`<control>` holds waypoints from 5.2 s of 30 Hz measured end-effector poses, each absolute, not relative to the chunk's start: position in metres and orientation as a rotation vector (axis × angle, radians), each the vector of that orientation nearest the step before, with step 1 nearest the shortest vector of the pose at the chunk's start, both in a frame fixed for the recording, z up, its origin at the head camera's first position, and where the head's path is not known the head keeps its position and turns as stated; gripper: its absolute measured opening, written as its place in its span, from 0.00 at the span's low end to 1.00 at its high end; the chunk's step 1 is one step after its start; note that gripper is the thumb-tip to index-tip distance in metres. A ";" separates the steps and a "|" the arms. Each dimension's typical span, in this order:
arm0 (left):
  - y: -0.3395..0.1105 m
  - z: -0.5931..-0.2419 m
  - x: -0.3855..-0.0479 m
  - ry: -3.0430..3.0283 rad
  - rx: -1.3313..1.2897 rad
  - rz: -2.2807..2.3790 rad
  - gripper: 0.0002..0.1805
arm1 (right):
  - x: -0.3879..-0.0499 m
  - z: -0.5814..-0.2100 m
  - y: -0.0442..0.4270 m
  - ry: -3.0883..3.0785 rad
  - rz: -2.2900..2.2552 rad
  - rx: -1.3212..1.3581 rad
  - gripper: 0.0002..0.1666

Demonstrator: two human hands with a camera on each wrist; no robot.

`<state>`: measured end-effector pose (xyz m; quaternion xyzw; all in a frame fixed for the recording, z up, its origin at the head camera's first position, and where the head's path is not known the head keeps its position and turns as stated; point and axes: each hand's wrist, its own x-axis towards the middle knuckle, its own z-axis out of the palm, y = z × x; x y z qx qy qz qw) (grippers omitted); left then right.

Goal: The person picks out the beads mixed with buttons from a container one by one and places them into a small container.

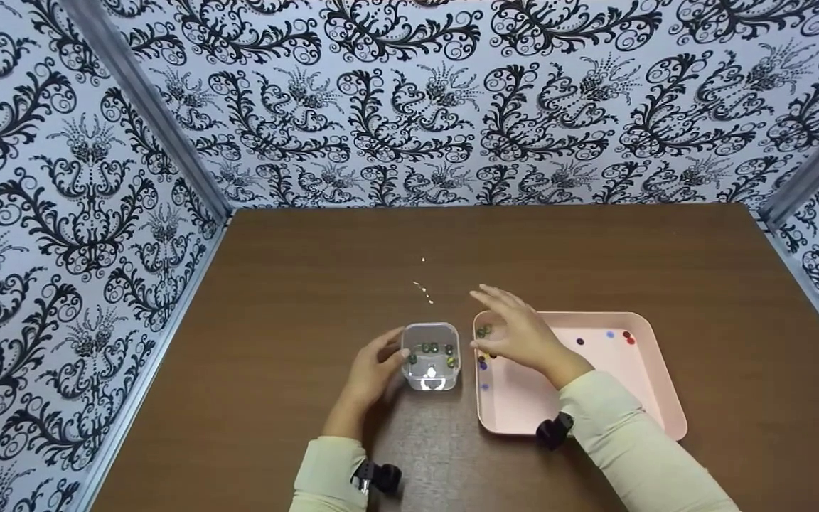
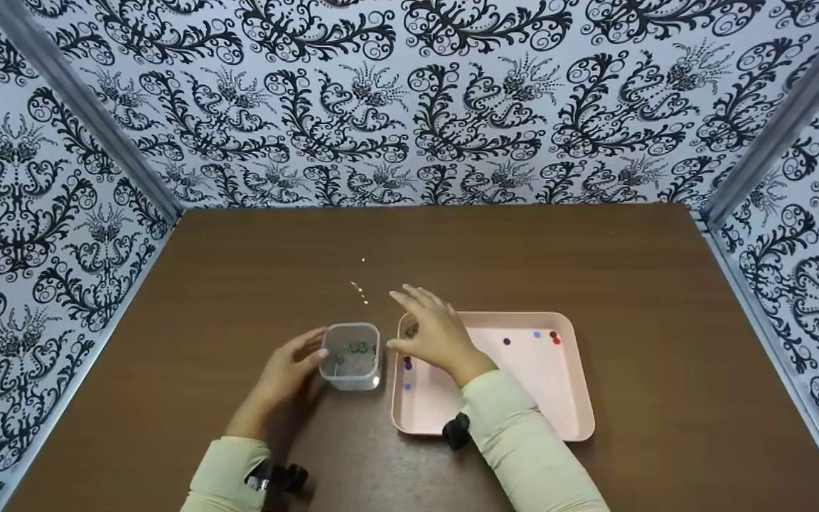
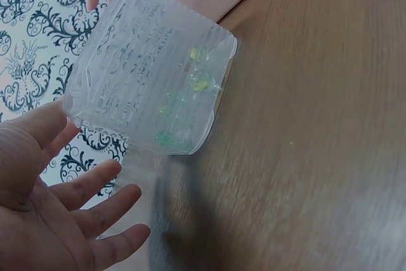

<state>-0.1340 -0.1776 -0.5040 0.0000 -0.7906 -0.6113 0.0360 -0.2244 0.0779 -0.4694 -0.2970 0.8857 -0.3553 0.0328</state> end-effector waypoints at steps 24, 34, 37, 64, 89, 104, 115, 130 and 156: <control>-0.173 -0.489 -0.129 -2.488 0.013 -1.833 0.22 | -0.233 -0.483 0.086 2.577 -1.471 -0.688 0.38; -0.174 -0.491 -0.130 -2.486 -0.014 -1.807 0.22 | -0.235 -0.483 0.085 2.483 -1.598 -0.601 0.36; -0.177 -0.501 -0.133 -2.476 -0.014 -1.818 0.23 | -0.236 -0.484 0.085 2.456 -1.654 -0.606 0.34; -0.178 -0.500 -0.133 -2.475 -0.015 -1.840 0.23 | -0.234 -0.484 0.081 2.363 -1.773 -0.507 0.23; -0.177 -0.503 -0.135 -2.484 0.009 -1.835 0.22 | -0.240 -0.507 0.081 2.419 -1.668 -0.494 0.17; -0.170 -0.474 -0.124 -2.487 0.012 -1.849 0.22 | -0.240 -0.510 0.080 2.495 -1.531 -0.517 0.13; -0.166 -0.459 -0.118 -2.493 0.029 -1.841 0.21 | -0.241 -0.510 0.079 2.502 -1.490 -0.579 0.14; -0.177 -0.503 -0.134 -2.474 0.020 -1.837 0.23 | -0.242 -0.512 0.077 2.510 -1.421 -0.563 0.12; -0.177 -0.504 -0.135 -2.451 -0.016 -1.842 0.23 | -0.243 -0.516 0.073 2.510 -1.409 -0.570 0.11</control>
